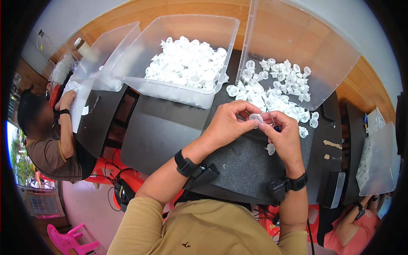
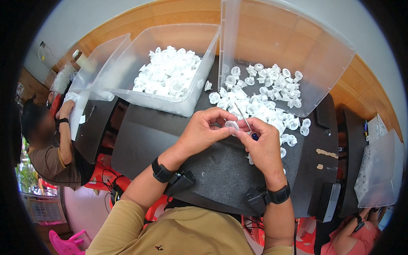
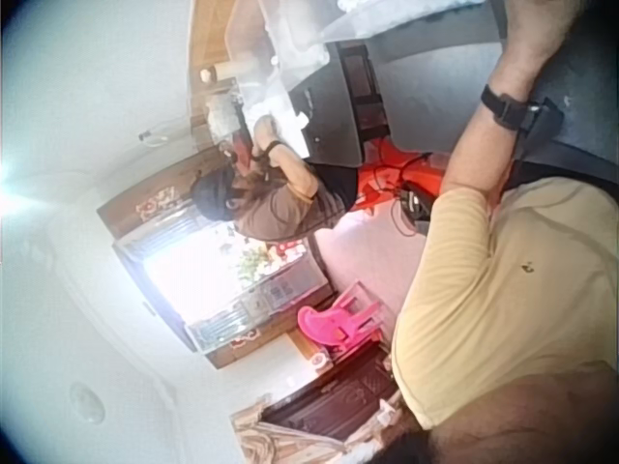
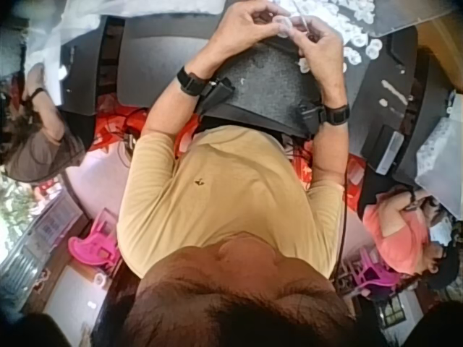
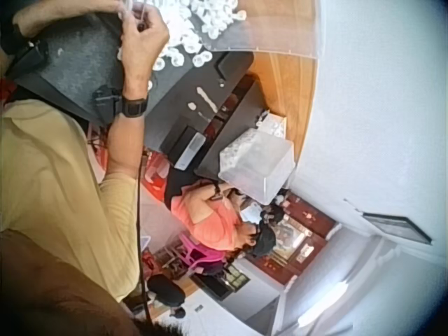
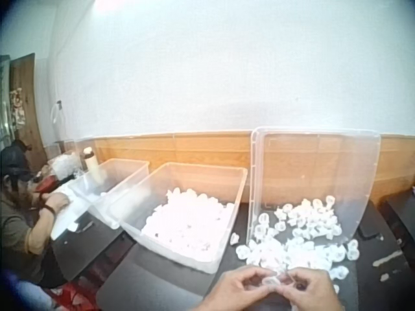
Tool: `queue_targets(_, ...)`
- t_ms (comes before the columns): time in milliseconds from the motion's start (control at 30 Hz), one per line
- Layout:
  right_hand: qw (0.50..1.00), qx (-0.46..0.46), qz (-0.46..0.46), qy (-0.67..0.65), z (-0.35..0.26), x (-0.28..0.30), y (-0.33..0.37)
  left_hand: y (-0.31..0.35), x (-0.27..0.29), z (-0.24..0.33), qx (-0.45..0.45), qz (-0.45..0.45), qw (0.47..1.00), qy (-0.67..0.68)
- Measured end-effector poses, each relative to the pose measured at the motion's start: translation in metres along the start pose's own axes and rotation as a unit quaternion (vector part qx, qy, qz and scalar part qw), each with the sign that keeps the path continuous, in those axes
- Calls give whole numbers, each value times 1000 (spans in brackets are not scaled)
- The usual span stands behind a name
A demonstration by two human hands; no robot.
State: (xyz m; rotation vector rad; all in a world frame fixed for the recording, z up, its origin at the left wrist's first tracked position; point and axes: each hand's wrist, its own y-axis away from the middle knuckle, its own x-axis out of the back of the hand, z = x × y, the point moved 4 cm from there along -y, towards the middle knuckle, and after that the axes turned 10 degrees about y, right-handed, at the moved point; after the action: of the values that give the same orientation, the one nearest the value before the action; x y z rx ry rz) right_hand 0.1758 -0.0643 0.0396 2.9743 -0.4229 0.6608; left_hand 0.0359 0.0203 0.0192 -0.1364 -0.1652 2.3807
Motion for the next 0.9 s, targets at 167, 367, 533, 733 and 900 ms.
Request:
queue_targets(167, 1000, 8, -1, -1, 1, -2, 1, 0, 1, 2, 20, 3, 1000, -8)
queue_targets(367, 1000, 8, -2, 14, 3, -3, 0, 1, 2, 2, 29, -1, 999, -30)
queue_targets(533, 999, 18, 17, 35, 3, -2, 2, 2, 0, 11, -12, -3, 999, -47)
queue_targets(733, 998, 19, 17, 65, -1, -3, 2, 2, 0, 11, -8, 2, 998, -66)
queue_targets(900, 996, 37, 37, 73, 0, -5, 2, 3, -5, 10, -32, 25, 997, -68)
